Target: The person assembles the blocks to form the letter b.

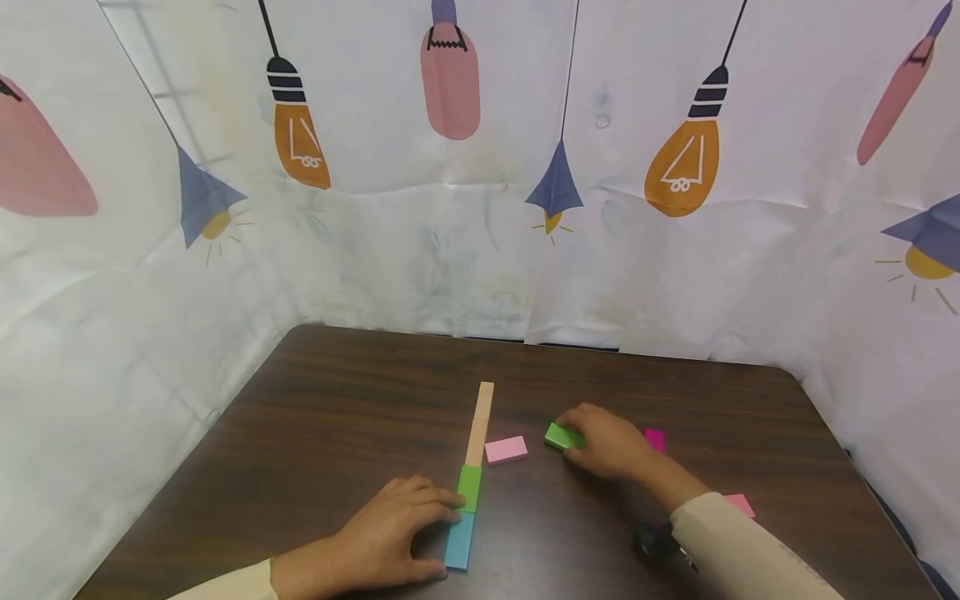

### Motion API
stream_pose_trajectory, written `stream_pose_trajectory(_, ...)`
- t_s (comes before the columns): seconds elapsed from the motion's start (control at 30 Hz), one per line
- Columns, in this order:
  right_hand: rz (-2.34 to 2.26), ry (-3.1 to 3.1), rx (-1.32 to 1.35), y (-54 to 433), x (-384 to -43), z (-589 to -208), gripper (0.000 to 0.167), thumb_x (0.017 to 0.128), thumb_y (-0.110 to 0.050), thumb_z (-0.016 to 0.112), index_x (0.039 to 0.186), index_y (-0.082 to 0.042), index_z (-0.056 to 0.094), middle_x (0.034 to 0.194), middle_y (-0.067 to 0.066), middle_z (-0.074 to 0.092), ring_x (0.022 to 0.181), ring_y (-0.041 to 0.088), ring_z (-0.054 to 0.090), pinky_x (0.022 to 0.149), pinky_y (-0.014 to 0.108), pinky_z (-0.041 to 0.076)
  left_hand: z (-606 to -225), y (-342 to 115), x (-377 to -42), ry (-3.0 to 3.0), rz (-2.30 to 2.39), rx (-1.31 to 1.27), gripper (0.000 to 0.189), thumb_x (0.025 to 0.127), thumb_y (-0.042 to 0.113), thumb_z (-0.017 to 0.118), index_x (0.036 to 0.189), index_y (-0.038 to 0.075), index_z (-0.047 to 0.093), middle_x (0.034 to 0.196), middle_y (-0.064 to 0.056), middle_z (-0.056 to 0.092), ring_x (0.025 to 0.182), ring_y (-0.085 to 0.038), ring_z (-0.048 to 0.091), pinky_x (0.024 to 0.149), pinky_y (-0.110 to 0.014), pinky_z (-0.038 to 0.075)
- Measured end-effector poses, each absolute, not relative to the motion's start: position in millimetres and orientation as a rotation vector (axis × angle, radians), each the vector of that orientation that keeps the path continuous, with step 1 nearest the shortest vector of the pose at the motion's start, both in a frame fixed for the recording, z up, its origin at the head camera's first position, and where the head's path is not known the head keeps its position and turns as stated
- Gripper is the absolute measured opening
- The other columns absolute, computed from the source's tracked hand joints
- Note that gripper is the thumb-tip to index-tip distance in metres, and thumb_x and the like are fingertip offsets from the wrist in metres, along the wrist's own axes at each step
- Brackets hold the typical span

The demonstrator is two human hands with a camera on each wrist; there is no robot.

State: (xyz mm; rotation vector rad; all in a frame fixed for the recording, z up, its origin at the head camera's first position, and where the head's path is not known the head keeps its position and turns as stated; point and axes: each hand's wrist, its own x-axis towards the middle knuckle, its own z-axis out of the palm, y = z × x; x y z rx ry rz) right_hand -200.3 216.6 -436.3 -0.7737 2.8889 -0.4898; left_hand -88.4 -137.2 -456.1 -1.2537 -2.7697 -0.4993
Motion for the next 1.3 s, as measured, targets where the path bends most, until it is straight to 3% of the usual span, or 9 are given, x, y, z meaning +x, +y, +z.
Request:
stream_pose_trajectory(0.87, -0.512, 2.859, -0.824, 203.7, -186.0, -437.6, 0.037, 0.087, -0.024, 0.079, 0.121, -0.012, 0.070, 0.102, -0.008, 0.059, 0.081, 0.007, 0.051, 0.067, 0.028, 0.045, -455.6, -136.7, -88.6, -2.759, -0.505, -1.255, 0.048, 0.083, 0.053, 0.082, 0.121, 0.025, 0.072, 0.136, 0.015, 0.059, 0.117, -0.009, 0.053, 0.092, -0.039, 0.045)
stream_pose_trajectory(1.3, -0.512, 2.861, -0.802, 200.0, -182.8, -438.1, 0.038, 0.086, -0.024, 0.081, 0.120, -0.013, 0.070, 0.100, -0.008, 0.057, 0.082, 0.007, 0.051, 0.068, 0.028, 0.045, -455.9, -137.0, -89.0, -2.751, -0.500, -1.255, 0.048, 0.083, 0.053, 0.081, 0.121, 0.025, 0.072, 0.137, 0.015, 0.059, 0.117, -0.009, 0.053, 0.092, -0.038, 0.045)
